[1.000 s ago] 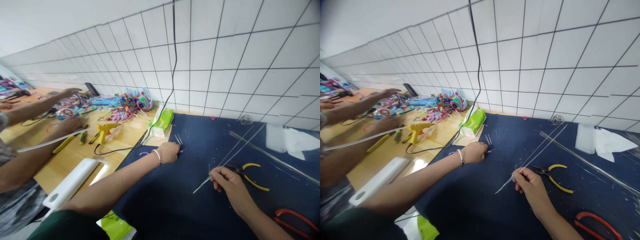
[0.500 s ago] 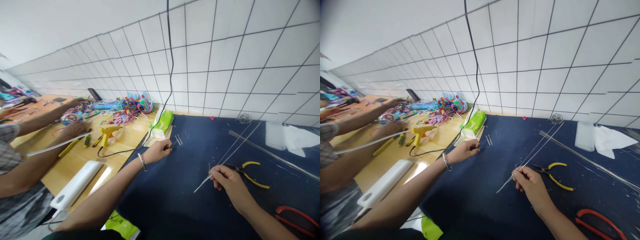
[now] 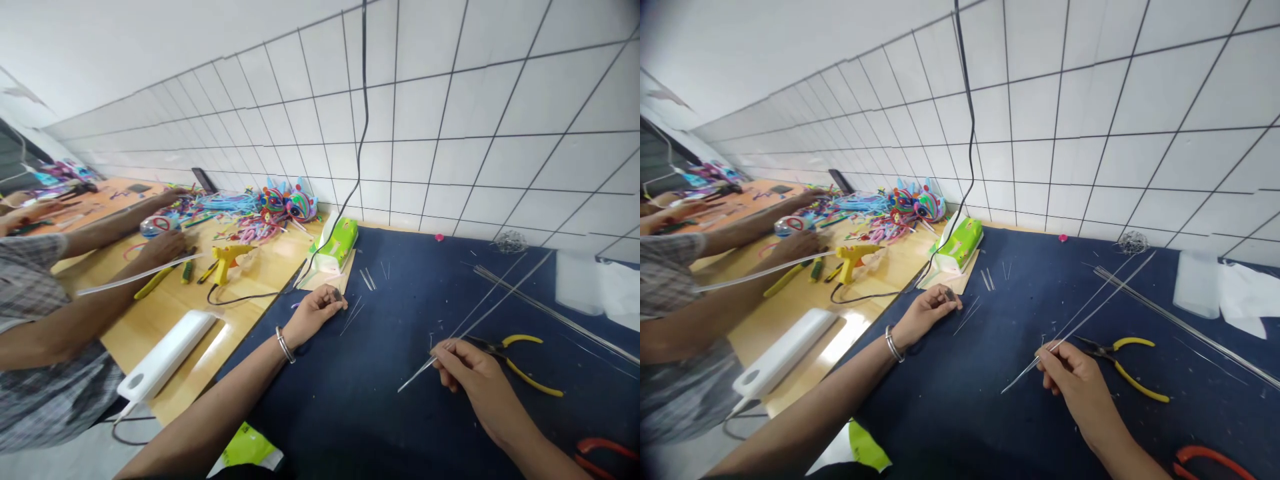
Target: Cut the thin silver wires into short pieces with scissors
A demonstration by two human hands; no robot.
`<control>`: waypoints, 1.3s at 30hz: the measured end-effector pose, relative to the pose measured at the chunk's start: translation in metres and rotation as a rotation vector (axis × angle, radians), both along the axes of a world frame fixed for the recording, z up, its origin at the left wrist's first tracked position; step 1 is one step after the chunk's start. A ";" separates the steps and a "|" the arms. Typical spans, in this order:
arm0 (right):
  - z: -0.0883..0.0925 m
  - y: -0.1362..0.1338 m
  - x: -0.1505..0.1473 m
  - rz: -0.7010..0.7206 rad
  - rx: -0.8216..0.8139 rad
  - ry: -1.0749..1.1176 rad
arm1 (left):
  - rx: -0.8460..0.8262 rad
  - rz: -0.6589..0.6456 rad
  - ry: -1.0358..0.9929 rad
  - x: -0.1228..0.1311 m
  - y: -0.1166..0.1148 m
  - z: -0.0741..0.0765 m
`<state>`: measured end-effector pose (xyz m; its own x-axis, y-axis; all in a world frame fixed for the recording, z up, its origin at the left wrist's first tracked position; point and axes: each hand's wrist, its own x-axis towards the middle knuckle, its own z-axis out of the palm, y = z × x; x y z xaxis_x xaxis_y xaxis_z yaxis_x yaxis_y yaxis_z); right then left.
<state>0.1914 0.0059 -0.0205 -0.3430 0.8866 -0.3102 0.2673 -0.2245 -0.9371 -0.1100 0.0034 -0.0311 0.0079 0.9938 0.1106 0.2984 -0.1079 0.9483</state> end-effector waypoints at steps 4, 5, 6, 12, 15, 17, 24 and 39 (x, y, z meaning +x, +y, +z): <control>0.000 0.000 0.000 -0.001 -0.009 0.001 | -0.021 -0.014 0.088 0.000 0.007 0.006; -0.001 0.000 0.000 -0.002 -0.007 0.001 | -0.041 -0.028 0.143 -0.001 0.011 0.009; -0.001 0.000 0.000 -0.004 -0.003 -0.001 | -0.065 -0.050 0.225 -0.002 0.014 0.012; -0.001 0.000 0.001 -0.007 0.009 -0.004 | -0.163 -0.168 0.669 -0.003 0.033 0.028; 0.000 0.000 0.000 -0.003 0.003 -0.004 | -0.180 -0.202 0.745 0.001 0.037 0.027; 0.001 0.000 0.000 -0.004 0.003 -0.007 | -0.173 -0.198 0.800 0.004 0.037 0.026; 0.002 0.000 0.000 0.005 0.005 -0.019 | -0.134 -0.138 0.946 0.012 0.030 0.025; 0.000 0.000 0.001 0.017 0.002 -0.020 | -0.067 -0.181 1.163 0.016 0.025 0.025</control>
